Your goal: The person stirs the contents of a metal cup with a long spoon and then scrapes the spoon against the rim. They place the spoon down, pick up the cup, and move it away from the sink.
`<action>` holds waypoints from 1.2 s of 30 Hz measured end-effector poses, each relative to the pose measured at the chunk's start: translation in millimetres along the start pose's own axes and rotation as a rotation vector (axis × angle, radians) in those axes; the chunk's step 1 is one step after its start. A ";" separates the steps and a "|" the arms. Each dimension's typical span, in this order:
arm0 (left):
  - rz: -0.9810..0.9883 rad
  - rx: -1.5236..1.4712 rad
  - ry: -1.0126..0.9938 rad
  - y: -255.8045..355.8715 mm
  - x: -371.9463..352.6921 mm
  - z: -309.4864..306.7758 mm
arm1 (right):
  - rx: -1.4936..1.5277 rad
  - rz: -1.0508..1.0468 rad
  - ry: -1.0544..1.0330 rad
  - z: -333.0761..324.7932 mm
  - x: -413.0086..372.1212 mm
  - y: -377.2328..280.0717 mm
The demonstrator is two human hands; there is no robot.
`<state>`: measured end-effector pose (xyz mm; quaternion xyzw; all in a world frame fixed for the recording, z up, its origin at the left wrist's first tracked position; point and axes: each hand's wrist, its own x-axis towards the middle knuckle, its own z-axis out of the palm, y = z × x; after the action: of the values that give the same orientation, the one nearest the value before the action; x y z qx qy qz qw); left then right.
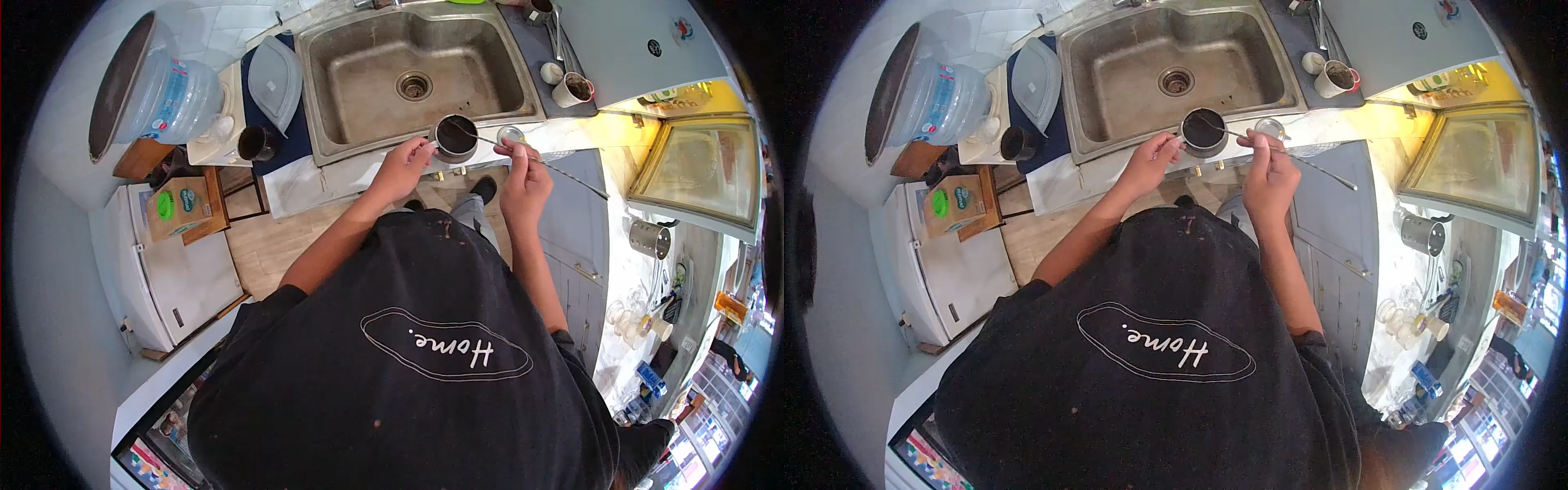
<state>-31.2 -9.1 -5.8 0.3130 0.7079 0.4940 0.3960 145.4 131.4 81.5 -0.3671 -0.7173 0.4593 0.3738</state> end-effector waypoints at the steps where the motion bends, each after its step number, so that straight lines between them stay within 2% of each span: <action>1: -0.003 -0.002 0.000 0.8 -0.2 0.3 | 0.013 0.016 -0.021 1.5 0.8 -0.1; 4: 0.020 -0.007 0.037 1.2 -1.1 1.5 | -0.005 0.025 0.008 -3.1 2.0 1.4; 13: 0.022 0.008 0.045 4.4 -2.2 0.8 | -0.106 0.035 -0.089 -30.3 8.8 -19.6; 19: 0.051 0.008 0.034 -1.5 1.5 0.2 | -0.197 -0.047 -0.114 -33.0 2.0 -23.5; 22: 0.041 0.017 0.023 -0.1 0.8 -1.2 | -0.171 -0.085 -0.046 -28.2 1.5 -29.3; 28: 0.047 -0.006 0.047 0.4 -0.1 0.8 | -0.143 0.014 0.062 -19.1 0.2 -33.1; 36: 0.047 -0.020 0.032 -3.8 2.5 0.6 | 0.006 0.080 0.026 -9.5 1.7 -10.0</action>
<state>-32.1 -8.0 -10.2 0.3177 0.7017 0.5152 0.3758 151.1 133.5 94.0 -0.4004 -0.6956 0.4714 0.3656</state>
